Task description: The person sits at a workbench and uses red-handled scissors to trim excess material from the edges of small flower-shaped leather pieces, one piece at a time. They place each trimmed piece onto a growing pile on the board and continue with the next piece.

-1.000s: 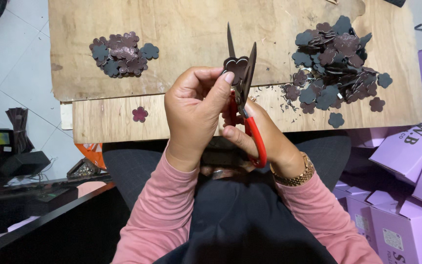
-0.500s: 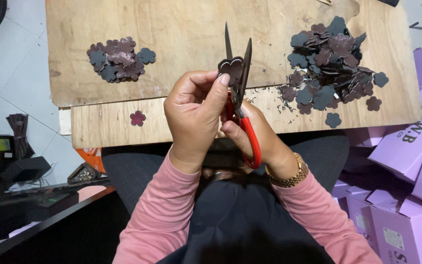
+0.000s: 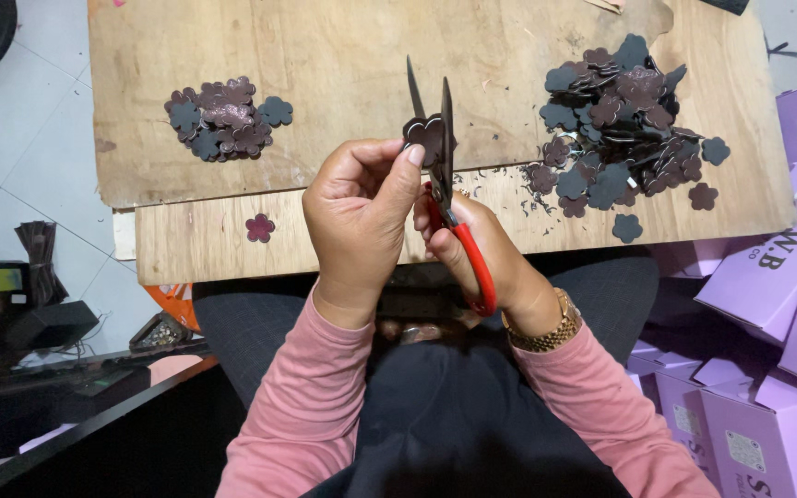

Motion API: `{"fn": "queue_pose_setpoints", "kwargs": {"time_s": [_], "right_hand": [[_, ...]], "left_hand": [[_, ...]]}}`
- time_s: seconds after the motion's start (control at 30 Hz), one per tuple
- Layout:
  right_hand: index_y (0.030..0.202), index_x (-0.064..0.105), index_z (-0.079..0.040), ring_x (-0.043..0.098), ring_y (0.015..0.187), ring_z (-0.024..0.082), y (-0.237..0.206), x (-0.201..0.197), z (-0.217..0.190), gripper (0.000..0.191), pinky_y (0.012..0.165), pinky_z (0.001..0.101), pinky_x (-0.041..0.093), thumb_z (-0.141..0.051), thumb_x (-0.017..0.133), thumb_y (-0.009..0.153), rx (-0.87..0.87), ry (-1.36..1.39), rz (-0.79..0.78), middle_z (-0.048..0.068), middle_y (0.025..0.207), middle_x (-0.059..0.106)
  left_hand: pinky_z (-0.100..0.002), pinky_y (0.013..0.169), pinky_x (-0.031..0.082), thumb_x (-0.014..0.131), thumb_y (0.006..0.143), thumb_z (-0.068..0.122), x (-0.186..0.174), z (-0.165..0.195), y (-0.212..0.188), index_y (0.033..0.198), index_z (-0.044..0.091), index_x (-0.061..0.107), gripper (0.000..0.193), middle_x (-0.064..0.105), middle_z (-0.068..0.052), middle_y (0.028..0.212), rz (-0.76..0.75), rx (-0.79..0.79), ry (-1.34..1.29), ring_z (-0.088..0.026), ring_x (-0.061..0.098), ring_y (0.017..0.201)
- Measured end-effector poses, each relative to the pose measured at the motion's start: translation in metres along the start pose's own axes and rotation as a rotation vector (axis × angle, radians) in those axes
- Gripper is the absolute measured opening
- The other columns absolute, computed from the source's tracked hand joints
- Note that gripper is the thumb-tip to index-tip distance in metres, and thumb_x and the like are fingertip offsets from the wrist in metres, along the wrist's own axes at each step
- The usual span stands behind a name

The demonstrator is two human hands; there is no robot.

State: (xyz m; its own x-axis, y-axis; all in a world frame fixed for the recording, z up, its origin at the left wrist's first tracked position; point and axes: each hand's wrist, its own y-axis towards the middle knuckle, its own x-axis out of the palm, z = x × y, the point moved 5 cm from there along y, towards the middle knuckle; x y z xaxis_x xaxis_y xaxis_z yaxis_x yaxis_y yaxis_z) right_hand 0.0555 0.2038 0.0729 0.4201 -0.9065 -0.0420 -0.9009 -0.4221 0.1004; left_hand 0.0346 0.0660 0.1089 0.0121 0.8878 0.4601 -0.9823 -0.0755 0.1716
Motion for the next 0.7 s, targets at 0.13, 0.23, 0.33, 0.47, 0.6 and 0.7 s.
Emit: {"fn": "queue_pose_setpoints", "kwargs": {"time_s": [0.13,0.23,0.33,0.47,0.6,0.7], "right_hand": [[0.112,0.055,-0.004,0.050,0.080,0.006,-0.001,-0.002,-0.002,0.075,0.069,0.0218,0.045,-0.077,0.055,0.093,0.009,-0.016,-0.010,-0.002,0.093,0.053],[0.109,0.056,-0.005,0.047,0.076,0.005,-0.002,-0.003,-0.001,0.073,0.066,0.0217,0.043,-0.076,0.056,0.093,0.024,-0.025,-0.016,-0.004,0.086,0.052],[0.107,0.056,-0.006,0.046,0.073,0.005,-0.003,-0.004,0.001,0.071,0.064,0.0216,0.041,-0.076,0.056,0.093,0.032,-0.035,-0.020,-0.005,0.082,0.050],[0.105,0.056,-0.007,0.046,0.072,0.004,-0.003,-0.006,0.002,0.069,0.063,0.0216,0.041,-0.075,0.057,0.093,0.032,-0.032,-0.022,-0.006,0.081,0.050],[0.103,0.056,-0.007,0.044,0.070,0.004,-0.002,-0.007,0.006,0.066,0.062,0.0218,0.040,-0.073,0.057,0.094,0.043,-0.048,-0.022,-0.005,0.080,0.049],[0.104,0.056,-0.007,0.045,0.070,0.005,-0.001,-0.007,0.008,0.064,0.062,0.0221,0.040,-0.070,0.057,0.096,0.043,-0.022,-0.010,-0.005,0.081,0.050]], "left_hand": [[-0.022,0.056,0.051,0.071,0.100,0.002,-0.003,-0.003,0.000,0.105,-0.003,0.065,0.009,0.071,-0.005,0.087,0.011,-0.023,-0.005,-0.007,0.062,0.065],[-0.020,0.072,0.053,0.073,0.101,0.000,-0.005,-0.002,0.001,0.108,-0.003,0.066,0.010,0.071,-0.004,0.093,0.019,0.037,0.076,-0.005,0.063,0.081],[-0.020,0.077,0.054,0.074,0.099,0.001,-0.007,-0.003,0.002,0.106,-0.002,0.067,0.010,0.072,-0.004,0.096,0.022,0.029,0.096,-0.005,0.066,0.085],[-0.020,0.078,0.055,0.073,0.100,0.000,-0.009,-0.002,0.002,0.107,-0.003,0.068,0.009,0.074,-0.005,0.097,0.014,0.028,0.118,-0.006,0.067,0.086],[-0.020,0.076,0.055,0.073,0.100,0.001,-0.009,0.001,0.003,0.107,-0.003,0.068,0.009,0.074,-0.006,0.097,0.006,0.030,0.131,-0.006,0.067,0.085],[-0.021,0.078,0.056,0.070,0.101,0.001,-0.005,0.001,0.006,0.109,-0.002,0.066,0.009,0.073,-0.006,0.100,-0.017,0.043,0.108,-0.007,0.068,0.088]]}}
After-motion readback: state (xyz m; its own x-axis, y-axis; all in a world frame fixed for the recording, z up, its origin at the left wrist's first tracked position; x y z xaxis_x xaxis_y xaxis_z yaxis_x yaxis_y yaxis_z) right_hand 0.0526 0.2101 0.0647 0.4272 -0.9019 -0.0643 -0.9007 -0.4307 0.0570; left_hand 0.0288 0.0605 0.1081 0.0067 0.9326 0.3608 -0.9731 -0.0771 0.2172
